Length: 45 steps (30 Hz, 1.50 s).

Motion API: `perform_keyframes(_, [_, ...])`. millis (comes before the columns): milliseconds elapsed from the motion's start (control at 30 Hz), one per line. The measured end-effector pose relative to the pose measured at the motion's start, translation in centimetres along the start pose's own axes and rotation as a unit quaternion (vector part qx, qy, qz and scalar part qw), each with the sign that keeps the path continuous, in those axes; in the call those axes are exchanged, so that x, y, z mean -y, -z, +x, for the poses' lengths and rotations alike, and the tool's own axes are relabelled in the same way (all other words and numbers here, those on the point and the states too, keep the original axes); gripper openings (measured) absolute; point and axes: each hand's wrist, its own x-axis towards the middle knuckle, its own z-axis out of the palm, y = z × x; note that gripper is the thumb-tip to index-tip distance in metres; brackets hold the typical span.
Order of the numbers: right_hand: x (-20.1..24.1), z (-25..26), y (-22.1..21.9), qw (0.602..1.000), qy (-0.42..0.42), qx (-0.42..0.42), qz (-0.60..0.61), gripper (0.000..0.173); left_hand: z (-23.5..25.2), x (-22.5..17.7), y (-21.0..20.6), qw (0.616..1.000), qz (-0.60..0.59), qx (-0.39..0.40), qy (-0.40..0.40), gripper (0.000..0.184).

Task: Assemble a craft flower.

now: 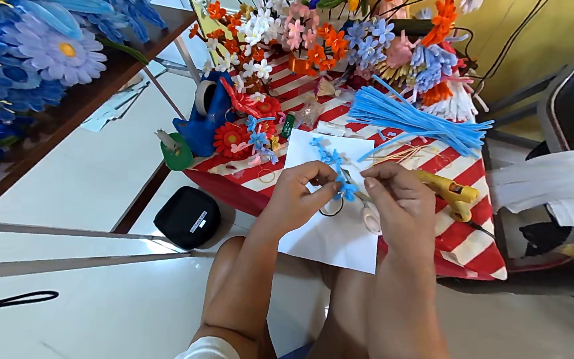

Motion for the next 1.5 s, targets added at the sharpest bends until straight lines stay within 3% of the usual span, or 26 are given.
perform_keyframes(200, [-0.1, 0.0, 1.0, 0.99, -0.059, 0.127, 0.032, 0.01, -0.1, 0.3, 0.1, 0.997, 0.017, 0.07, -0.03, 0.008])
perform_keyframes(600, [-0.2, 0.1, 0.9, 0.987, -0.075, 0.138, 0.029, 0.01, -0.2, 0.2, -0.3, 0.998, 0.006, 0.052, -0.02, 0.007])
perform_keyframes(967, [-0.1, 0.3, 0.3, 0.988, -0.106, 0.05, 0.104, 0.014, -0.4, 0.1, -0.3, 0.995, -0.061, 0.081, -0.018, 0.031])
perform_keyframes(1133, [-0.1, 0.3, -0.3, 0.986, -0.096, 0.02, 0.132, 0.013, -0.4, 0.0, -1.4, 0.998, -0.066, -0.003, 0.007, 0.022])
perform_keyframes(1267, [-0.1, 0.2, -0.8, 0.989, -0.081, -0.001, 0.123, 0.015, -0.3, -0.2, -1.8, 0.996, -0.078, -0.034, 0.028, 0.013])
perform_keyframes(1500, [-0.1, 0.0, -1.2, 0.994, -0.055, -0.008, 0.095, 0.014, -0.3, -0.1, -1.7, 0.993, -0.102, -0.049, 0.042, 0.016])
